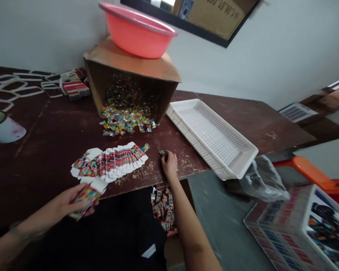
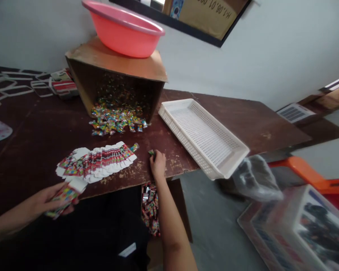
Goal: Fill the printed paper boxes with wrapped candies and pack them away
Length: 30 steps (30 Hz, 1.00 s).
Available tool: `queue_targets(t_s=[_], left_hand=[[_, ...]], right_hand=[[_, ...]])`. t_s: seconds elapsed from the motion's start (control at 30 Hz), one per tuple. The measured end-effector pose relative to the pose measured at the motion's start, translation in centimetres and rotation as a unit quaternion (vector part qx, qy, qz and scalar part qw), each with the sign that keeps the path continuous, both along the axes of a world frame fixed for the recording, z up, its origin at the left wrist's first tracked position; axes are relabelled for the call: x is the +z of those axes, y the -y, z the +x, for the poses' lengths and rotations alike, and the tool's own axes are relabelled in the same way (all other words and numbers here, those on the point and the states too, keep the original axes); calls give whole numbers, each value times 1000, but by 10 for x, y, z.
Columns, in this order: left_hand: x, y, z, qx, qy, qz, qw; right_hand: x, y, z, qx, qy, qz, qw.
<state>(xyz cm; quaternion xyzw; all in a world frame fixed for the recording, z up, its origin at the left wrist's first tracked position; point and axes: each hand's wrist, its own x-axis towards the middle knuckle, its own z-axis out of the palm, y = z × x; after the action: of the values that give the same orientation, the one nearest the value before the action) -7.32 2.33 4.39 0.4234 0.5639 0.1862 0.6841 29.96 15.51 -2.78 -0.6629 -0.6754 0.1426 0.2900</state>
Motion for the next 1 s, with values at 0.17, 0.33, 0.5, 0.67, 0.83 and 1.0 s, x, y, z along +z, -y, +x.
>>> queue_targets(t_s=[0.17, 0.33, 0.5, 0.67, 0.83, 1.0], left_hand=[[-13, -20, 71, 35, 79, 8, 996], [-30, -8, 109, -8, 126, 44, 991], [-27, 0, 108, 7, 149, 39, 988], [-21, 1, 94, 23, 133, 32, 990], [-35, 6, 84, 0, 85, 65, 994], [-42, 7, 74, 1, 31, 85, 996]], right_hand=[[23, 71, -43, 87, -111, -54, 989], [59, 84, -83, 142, -169, -101, 970], [56, 91, -95, 194, -131, -54, 971], [52, 107, -94, 204, -186, -41, 960], [61, 107, -84, 370, -42, -74, 925], [68, 104, -81, 364, -5, -25, 931]])
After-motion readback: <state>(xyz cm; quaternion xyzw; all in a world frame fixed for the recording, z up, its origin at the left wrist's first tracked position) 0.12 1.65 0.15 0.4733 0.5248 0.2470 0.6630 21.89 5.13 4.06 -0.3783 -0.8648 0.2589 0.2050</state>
